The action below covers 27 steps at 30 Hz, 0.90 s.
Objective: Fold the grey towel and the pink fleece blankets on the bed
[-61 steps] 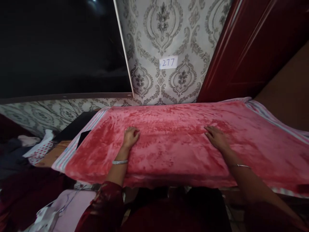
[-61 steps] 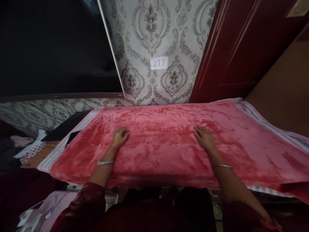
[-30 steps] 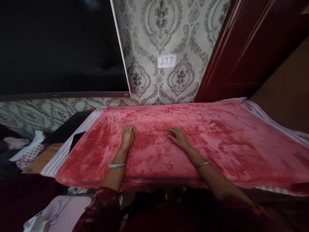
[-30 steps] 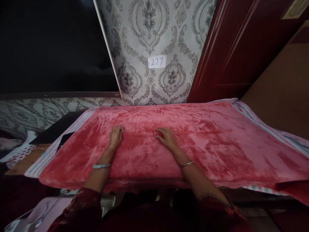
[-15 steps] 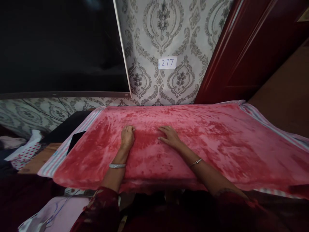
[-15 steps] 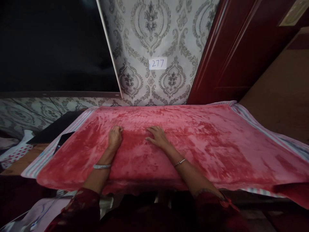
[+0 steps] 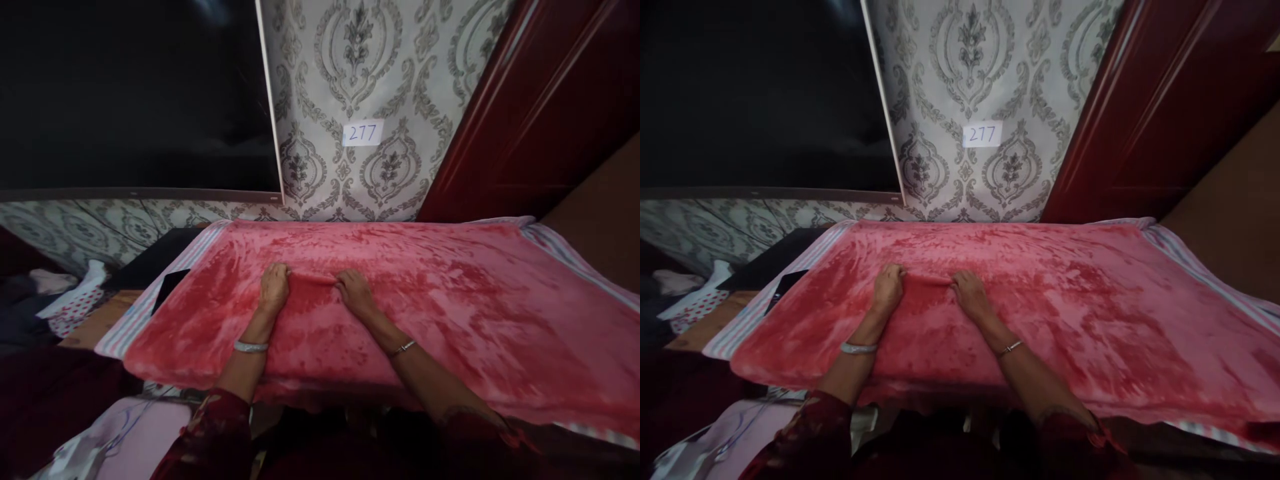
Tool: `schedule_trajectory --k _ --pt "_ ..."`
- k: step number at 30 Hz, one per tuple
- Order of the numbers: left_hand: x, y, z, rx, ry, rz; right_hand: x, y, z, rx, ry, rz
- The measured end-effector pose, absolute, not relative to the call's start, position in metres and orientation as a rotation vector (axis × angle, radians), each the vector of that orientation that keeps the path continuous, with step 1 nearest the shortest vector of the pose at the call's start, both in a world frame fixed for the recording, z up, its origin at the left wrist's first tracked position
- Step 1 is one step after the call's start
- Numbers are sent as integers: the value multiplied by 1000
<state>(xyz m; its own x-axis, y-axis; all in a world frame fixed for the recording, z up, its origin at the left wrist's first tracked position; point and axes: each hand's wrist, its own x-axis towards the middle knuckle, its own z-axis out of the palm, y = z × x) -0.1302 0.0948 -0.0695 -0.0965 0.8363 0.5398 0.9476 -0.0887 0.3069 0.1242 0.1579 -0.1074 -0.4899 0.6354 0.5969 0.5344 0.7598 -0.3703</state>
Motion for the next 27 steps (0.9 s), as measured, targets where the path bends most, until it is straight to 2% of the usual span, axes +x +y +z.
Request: schedule_trajectory --k 11,21,27 --pt "-125 85 -71 -2055 -2043 -830 128 165 -121 -818 -2132 275" --pt "-223 41 -44 -2137 -2128 -698 129 164 -116 -798 -2129 291" --pt "-242 41 -44 -2145 -2148 -666 128 164 -116 -803 -2126 305"
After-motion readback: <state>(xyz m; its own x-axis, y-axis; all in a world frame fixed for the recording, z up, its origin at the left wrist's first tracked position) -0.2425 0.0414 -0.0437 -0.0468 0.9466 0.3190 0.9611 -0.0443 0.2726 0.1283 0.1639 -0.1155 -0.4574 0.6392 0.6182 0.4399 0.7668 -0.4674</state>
